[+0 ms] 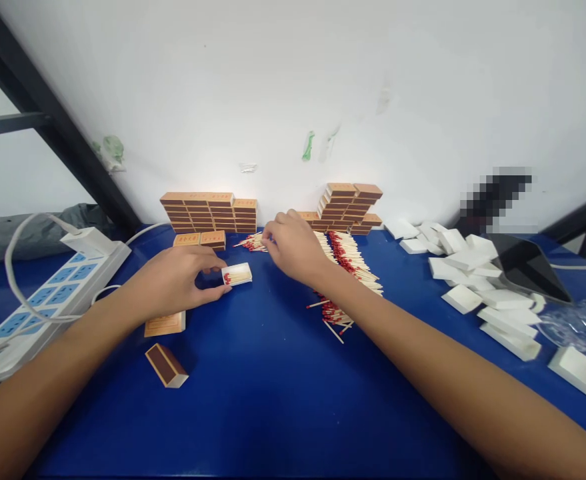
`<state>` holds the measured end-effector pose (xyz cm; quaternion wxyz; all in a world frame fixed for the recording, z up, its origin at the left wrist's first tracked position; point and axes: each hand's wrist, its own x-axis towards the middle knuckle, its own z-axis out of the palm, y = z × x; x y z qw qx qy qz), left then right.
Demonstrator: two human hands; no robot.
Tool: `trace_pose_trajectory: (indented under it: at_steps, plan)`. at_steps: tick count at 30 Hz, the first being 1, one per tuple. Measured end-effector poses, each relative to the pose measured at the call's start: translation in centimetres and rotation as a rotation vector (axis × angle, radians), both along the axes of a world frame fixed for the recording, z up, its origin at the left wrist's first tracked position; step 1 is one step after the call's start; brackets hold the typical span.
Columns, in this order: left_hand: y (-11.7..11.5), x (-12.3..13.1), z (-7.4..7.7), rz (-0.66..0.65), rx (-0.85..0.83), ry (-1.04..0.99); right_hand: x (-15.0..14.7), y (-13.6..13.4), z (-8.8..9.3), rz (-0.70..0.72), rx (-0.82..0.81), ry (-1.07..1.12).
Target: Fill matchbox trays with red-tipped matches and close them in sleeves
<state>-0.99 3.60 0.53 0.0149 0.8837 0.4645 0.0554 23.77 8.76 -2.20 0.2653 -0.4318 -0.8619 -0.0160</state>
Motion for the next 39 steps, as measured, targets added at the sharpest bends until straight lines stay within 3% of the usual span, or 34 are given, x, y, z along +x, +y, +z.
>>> trace_pose_trajectory:
  at_steps: [6, 26, 33, 39]
  plan:
    - [0.2, 0.0, -0.2, -0.006, -0.003, -0.002, 2.0, 2.2, -1.2, -0.059, -0.099, -0.175]
    - [0.1, 0.1, -0.1, -0.018, -0.003, -0.020, 0.5, 1.4, -2.0, -0.030, -0.063, -0.213]
    - [0.2, 0.0, -0.1, -0.018, -0.001, -0.025, 0.4, 0.8, -0.5, -0.001, -0.144, -0.200]
    - [0.1, 0.1, -0.1, -0.017, 0.017, 0.000, -0.9, -1.2, 1.0, 0.175, -0.147, -0.140]
